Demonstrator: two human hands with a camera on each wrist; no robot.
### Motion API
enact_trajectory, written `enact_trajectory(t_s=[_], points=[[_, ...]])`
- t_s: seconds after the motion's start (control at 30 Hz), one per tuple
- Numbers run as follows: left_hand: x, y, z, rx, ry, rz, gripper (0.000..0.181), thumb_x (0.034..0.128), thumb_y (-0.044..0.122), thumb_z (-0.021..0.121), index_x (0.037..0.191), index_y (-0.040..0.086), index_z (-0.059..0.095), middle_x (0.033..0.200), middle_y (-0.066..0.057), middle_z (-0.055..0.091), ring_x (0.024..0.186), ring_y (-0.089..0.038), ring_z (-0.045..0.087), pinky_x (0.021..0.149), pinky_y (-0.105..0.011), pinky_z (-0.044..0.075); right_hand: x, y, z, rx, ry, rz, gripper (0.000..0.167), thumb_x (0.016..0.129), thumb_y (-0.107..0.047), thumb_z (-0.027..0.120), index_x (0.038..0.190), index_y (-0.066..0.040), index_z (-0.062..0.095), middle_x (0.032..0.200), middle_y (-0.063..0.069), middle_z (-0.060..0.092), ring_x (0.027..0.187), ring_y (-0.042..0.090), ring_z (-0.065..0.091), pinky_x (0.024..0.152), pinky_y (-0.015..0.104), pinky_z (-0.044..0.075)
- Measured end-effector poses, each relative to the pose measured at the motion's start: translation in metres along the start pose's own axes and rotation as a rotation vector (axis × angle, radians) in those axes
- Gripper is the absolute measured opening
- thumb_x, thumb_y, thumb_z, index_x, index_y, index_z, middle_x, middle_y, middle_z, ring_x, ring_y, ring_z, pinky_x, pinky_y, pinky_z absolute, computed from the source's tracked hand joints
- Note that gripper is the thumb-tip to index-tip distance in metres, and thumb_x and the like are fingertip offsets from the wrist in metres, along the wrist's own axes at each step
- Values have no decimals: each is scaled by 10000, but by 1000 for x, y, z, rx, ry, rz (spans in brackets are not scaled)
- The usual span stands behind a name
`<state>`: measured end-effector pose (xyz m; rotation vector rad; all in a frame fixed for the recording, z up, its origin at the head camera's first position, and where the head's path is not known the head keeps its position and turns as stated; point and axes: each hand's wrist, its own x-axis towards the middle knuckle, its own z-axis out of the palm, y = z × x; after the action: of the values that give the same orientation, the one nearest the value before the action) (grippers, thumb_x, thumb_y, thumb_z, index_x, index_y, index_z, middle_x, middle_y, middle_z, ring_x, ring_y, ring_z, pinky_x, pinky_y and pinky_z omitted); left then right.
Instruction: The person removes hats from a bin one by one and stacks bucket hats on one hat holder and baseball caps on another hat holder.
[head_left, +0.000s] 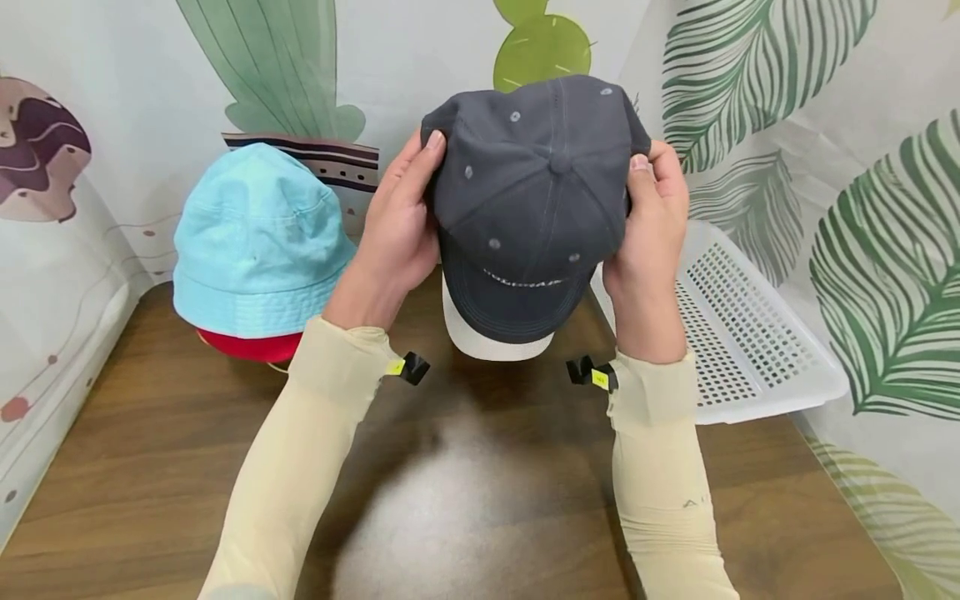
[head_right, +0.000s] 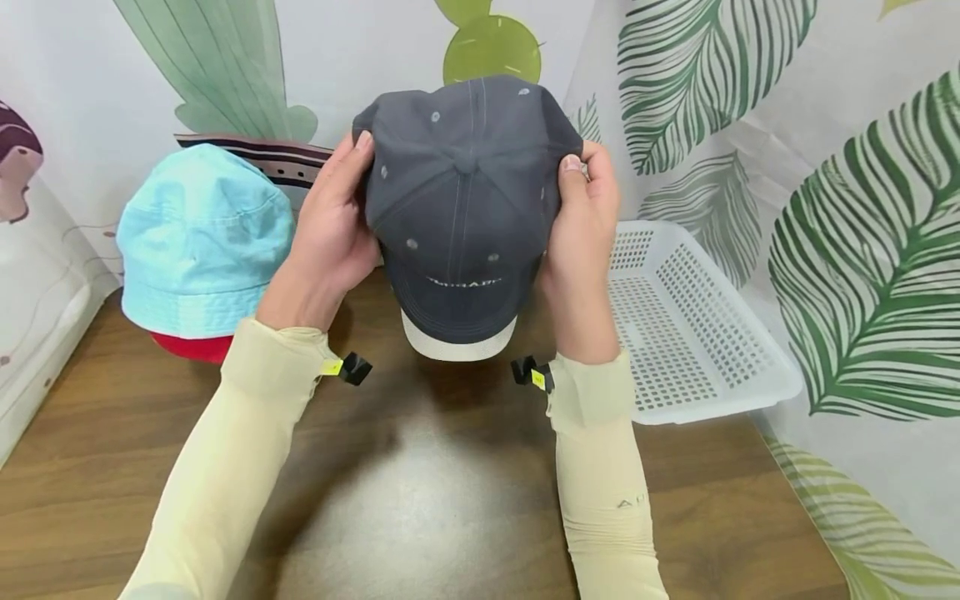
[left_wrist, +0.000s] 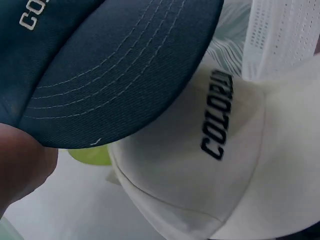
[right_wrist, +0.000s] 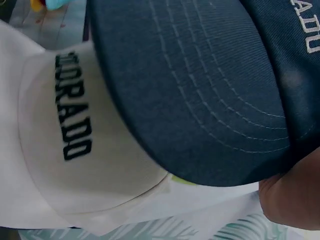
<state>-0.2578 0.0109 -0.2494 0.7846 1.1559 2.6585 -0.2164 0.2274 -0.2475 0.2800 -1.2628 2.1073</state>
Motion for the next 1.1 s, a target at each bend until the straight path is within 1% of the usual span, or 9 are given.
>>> enact_trajectory(t_s=[0.23,0.4,0.53,0.67,0.77,0.83,0.93,1.03,1.1], points=[[26,-11,-21,41,184,-129,387,1129,236,527,1497,142,599,1460,-5,591,1348,-136,551,1132,-320,443,22,27,-4,-188,34,111,273,1136,-72,403,934,-102,583,811,11,527,649,169,504,710,383,470],[37,-22,-36,36,294,-224,444,1113,254,569,1551,180,556,1554,50,525,1436,-92,476,1168,-289,405,33,45,-9,-351,74,246,260,1141,-107,420,908,-135,529,792,-7,446,658,157,450,738,401,423],[43,-28,-44,32,366,-265,442,1111,239,573,1548,176,559,1554,48,531,1414,-88,500,1151,-269,417,38,57,-12,-395,102,346,265,1141,-134,444,898,-120,549,815,10,460,677,143,473,743,386,435],[47,-31,-52,11,445,-293,432,1111,204,573,1538,141,565,1546,36,540,1393,-87,521,1137,-250,429,41,67,-12,-454,107,402,269,1145,-158,438,915,-104,566,957,40,515,787,164,531,804,383,486],[47,-34,-58,39,485,-336,467,1117,211,559,1576,136,515,1602,40,477,1426,-84,484,1141,-248,426,41,73,-13,-493,120,439,284,1145,-160,432,905,-100,570,1142,84,540,946,214,569,923,405,524],[46,-36,-61,87,499,-356,492,1121,224,548,1597,120,479,1632,26,439,1441,-102,470,1143,-263,433,41,76,-15,-503,129,461,312,1146,-162,425,870,-107,558,1175,88,541,998,229,574,987,434,527],[44,-40,-64,202,503,-369,482,1127,260,533,1572,78,504,1555,-27,505,1353,-152,543,1095,-294,475,40,81,-19,-491,134,468,387,1137,-151,433,756,-117,491,971,70,547,895,225,577,944,478,522],[41,-45,-65,366,498,-363,387,1133,312,511,1372,43,651,1228,-48,627,1078,-172,623,960,-315,511,37,85,-23,-481,126,460,446,1123,-129,442,678,-143,414,728,12,429,717,194,507,848,490,495],[39,-49,-67,516,495,-355,348,1135,351,495,1150,63,689,975,-26,575,895,-163,573,861,-326,482,36,87,-25,-487,122,453,478,1106,-113,454,637,-157,375,643,-26,364,626,175,444,785,476,469]])
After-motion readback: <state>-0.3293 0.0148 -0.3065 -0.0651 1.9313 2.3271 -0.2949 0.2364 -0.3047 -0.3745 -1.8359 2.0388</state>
